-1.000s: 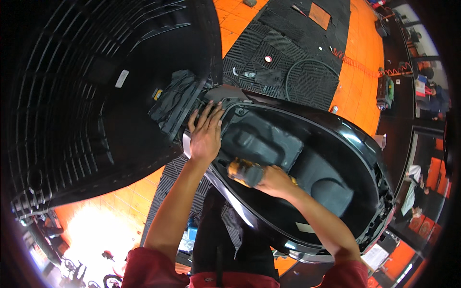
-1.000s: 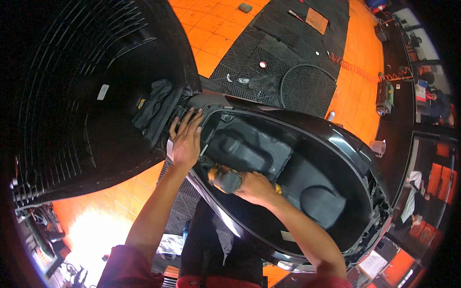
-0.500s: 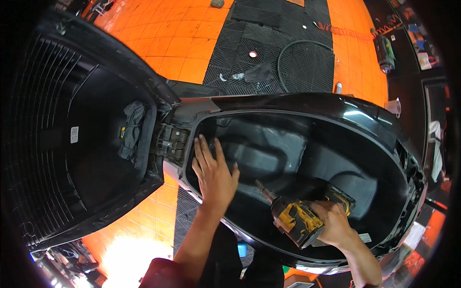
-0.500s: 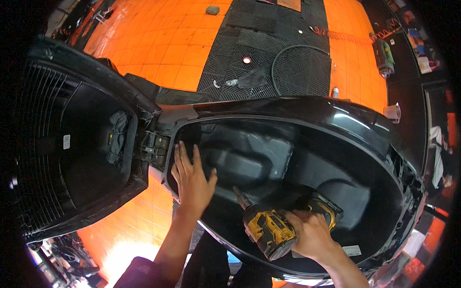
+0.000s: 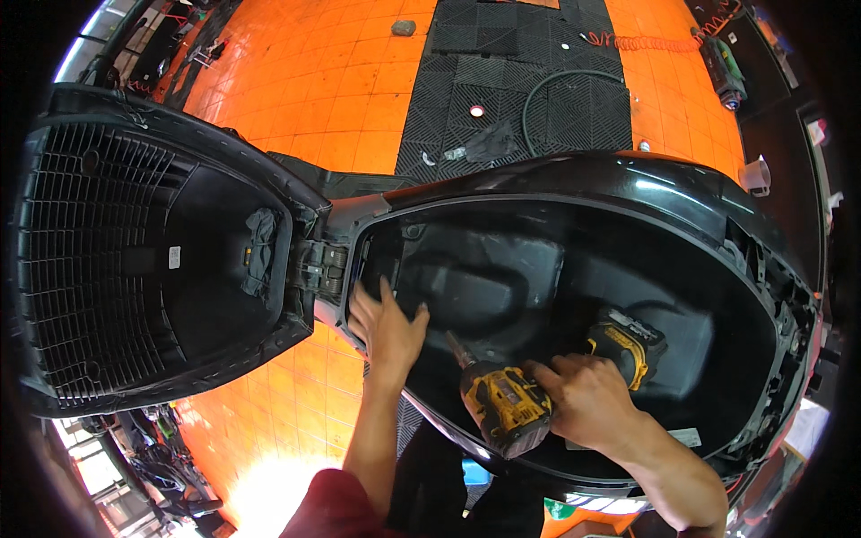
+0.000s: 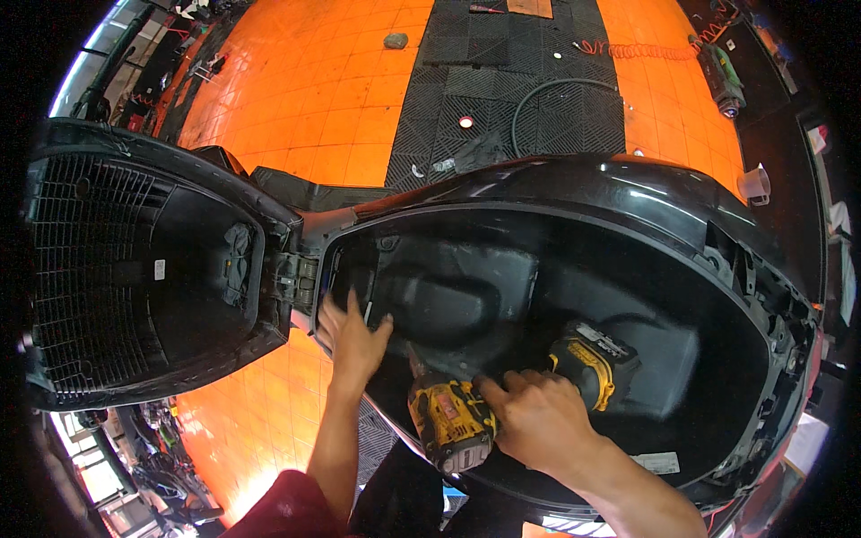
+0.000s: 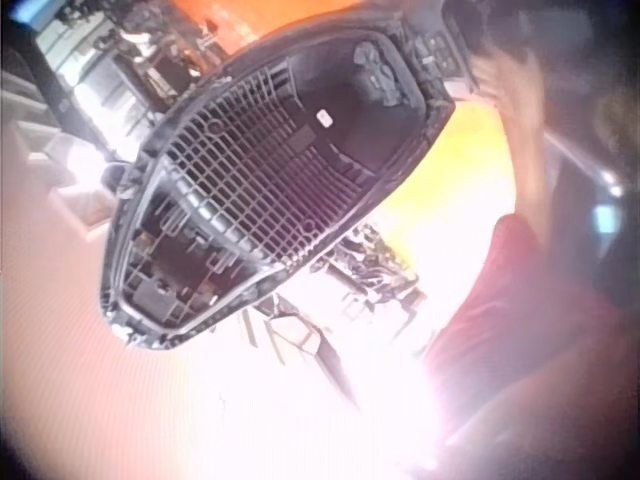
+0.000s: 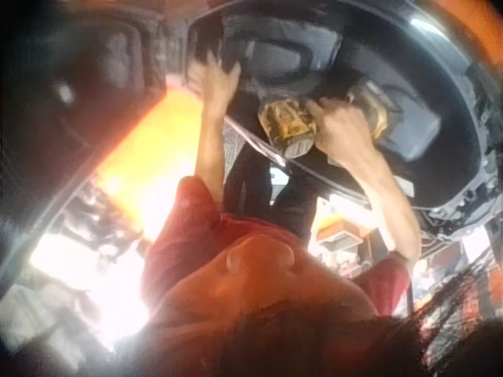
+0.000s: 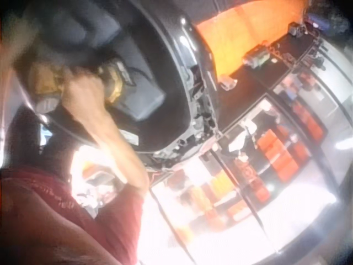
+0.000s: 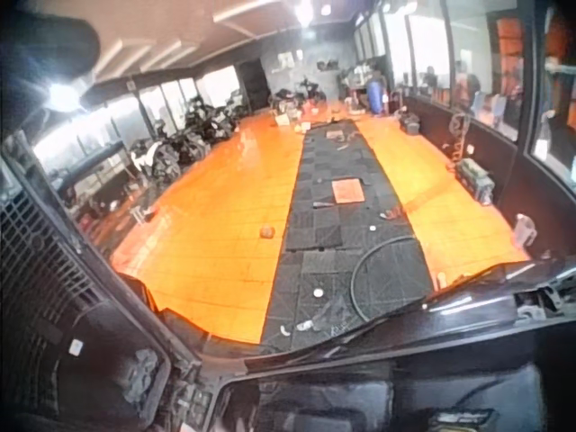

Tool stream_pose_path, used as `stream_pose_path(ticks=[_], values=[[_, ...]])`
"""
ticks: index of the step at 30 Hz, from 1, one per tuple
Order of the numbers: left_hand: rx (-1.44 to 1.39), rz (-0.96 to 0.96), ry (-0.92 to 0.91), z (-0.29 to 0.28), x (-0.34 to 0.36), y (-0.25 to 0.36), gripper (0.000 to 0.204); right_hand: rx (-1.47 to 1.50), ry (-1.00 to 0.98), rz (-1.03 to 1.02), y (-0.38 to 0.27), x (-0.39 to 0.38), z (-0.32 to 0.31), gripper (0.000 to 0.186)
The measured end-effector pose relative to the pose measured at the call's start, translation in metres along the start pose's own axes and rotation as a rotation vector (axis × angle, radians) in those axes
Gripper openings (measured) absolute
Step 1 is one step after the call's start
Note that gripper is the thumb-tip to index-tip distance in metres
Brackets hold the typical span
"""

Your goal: The person uses an impact driver to remove screws from the inner storage compartment of a motorcycle, then uses a screwdriver to loosen connections on the battery and manipulate internal wiring.

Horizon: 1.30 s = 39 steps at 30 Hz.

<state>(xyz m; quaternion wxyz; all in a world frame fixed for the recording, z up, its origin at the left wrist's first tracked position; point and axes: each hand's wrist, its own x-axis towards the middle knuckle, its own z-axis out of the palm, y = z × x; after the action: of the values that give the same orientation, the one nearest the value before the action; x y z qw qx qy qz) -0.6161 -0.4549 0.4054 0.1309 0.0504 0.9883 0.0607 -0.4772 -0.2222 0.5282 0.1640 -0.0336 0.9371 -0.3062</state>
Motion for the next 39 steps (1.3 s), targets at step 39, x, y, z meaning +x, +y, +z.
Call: stream_pose_path(ticks=[39], values=[[-0.989, 0.248, -0.201, -0.029, 0.022, -0.014, 0.024, 0.004, -0.067, 0.096, -0.002, 0.005, -0.02, 0.063]])
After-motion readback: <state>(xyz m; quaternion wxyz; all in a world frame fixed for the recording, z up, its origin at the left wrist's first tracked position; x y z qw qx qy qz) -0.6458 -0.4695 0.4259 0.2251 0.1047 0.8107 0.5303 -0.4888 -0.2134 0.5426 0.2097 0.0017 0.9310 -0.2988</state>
